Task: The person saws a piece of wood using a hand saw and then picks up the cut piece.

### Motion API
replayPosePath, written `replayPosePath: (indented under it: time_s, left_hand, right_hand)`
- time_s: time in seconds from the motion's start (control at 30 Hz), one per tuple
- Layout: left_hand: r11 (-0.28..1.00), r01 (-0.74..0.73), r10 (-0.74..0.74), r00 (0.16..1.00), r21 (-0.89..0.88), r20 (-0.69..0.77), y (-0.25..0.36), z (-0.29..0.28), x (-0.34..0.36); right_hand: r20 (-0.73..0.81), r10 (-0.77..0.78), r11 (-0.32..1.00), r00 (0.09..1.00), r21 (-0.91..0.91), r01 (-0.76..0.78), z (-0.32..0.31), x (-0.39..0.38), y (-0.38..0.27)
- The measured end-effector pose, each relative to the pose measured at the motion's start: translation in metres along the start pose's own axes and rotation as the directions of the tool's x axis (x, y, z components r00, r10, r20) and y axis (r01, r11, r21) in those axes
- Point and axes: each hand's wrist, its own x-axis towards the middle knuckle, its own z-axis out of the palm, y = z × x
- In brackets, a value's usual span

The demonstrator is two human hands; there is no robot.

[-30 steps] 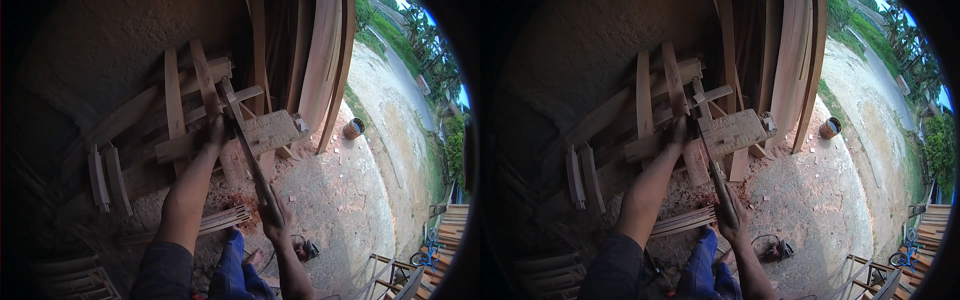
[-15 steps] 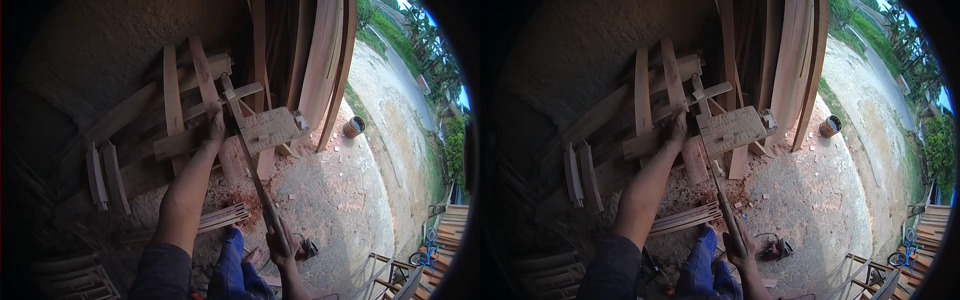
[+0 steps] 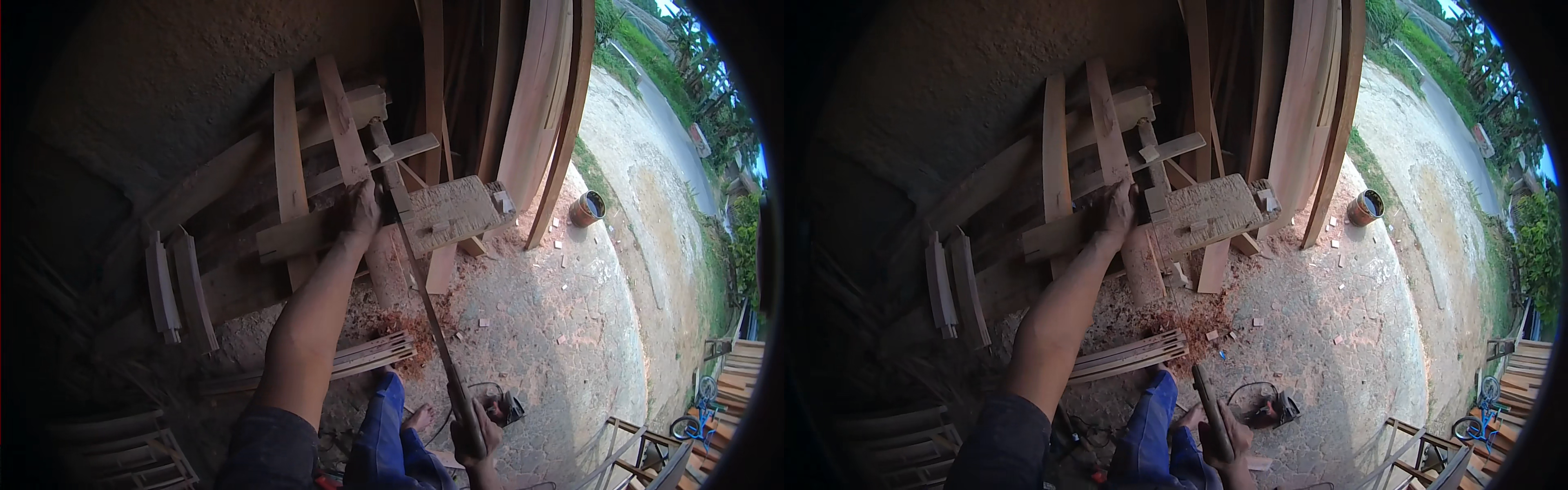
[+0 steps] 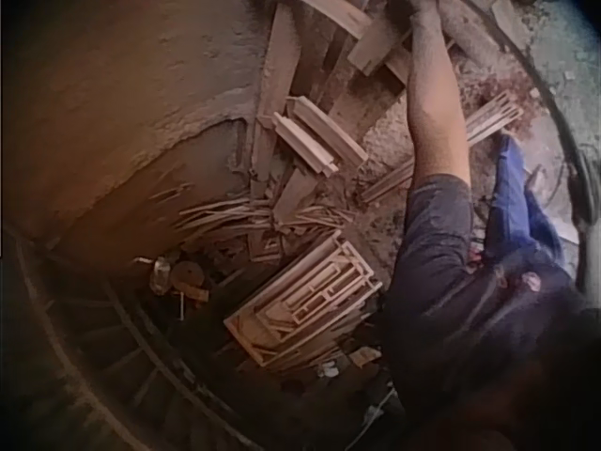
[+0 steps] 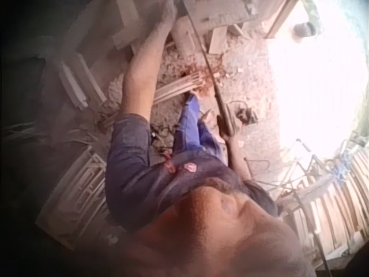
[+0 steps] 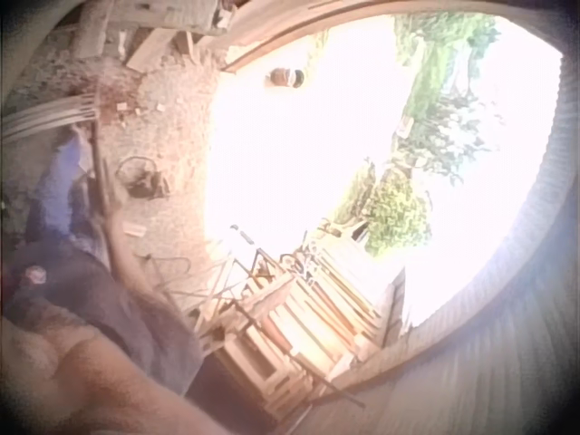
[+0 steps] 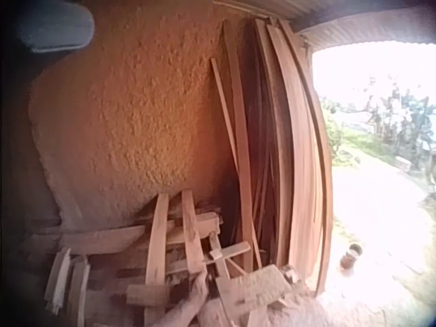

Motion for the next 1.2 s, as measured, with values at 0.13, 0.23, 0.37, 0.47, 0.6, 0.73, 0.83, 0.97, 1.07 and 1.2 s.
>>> replayPosePath:
  time_s: [0.13, 0.23, 0.37, 0.47, 0.6, 0.73, 0.83, 0.97, 1.07, 1.2]
  left_hand:
    - [0.999, 0.026, -0.026, 1.0, -0.047, 0.008, -0.002, 0.01, -0.003]
    - [0.999, -0.03, 0.031, 0.999, -0.031, 0.027, 0.004, 0.01, -0.002]
    - [0.999, -0.028, 0.031, 0.994, -0.027, 0.1, -0.011, -0.008, -0.004]
    - [0.997, -0.078, 0.076, 0.995, -0.027, -0.059, -0.012, 0.009, 0.001]
    - [0.997, -0.071, 0.071, 0.997, 0.003, 0.005, -0.005, 0.015, -0.002]
    - [0.997, -0.046, 0.049, 0.997, -0.056, 0.056, 0.003, -0.008, -0.003]
    - [0.998, 0.012, -0.009, 0.998, -0.058, 0.054, 0.016, -0.015, -0.006]
    - [0.999, 0.048, -0.048, 0.995, 0.004, 0.089, 0.019, -0.019, -0.009]
    - [0.999, 0.04, -0.041, 0.999, 0.035, 0.013, 0.007, 0.002, -0.005]
    - [0.995, -0.002, -0.002, 0.999, -0.095, -0.036, -0.007, 0.026, -0.013]
  right_hand:
    - [0.054, 0.011, 0.999, 0.998, -0.041, -0.009, 0.02, 0.041, 0.001]
    - [0.017, 0.141, 0.902, 0.99, 0.41, -0.136, 0.082, 0.191, -0.011]
    - [0.157, 0.256, 0.925, 0.954, 0.246, -0.289, 0.069, 0.142, -0.019]
    - [0.028, 0.022, 1.0, 0.999, 0.004, -0.022, 0.023, 0.017, 0.002]
    - [0.059, 0.113, 0.99, 0.992, 0.082, -0.118, 0.034, 0.056, -0.013]
    - [0.072, 0.176, 0.924, 0.982, 0.333, -0.19, 0.074, 0.154, -0.027]
    - [0.007, 0.112, 0.935, 0.994, 0.337, -0.108, 0.077, 0.161, -0.016]
    - [0.044, 0.11, 0.957, 0.993, 0.264, -0.118, 0.073, 0.154, -0.009]
    - [0.016, 0.096, 0.978, 0.995, 0.185, -0.098, 0.049, 0.106, -0.01]
    - [0.084, 0.121, 0.989, 0.989, -0.089, -0.114, -0.002, -0.011, 0.005]
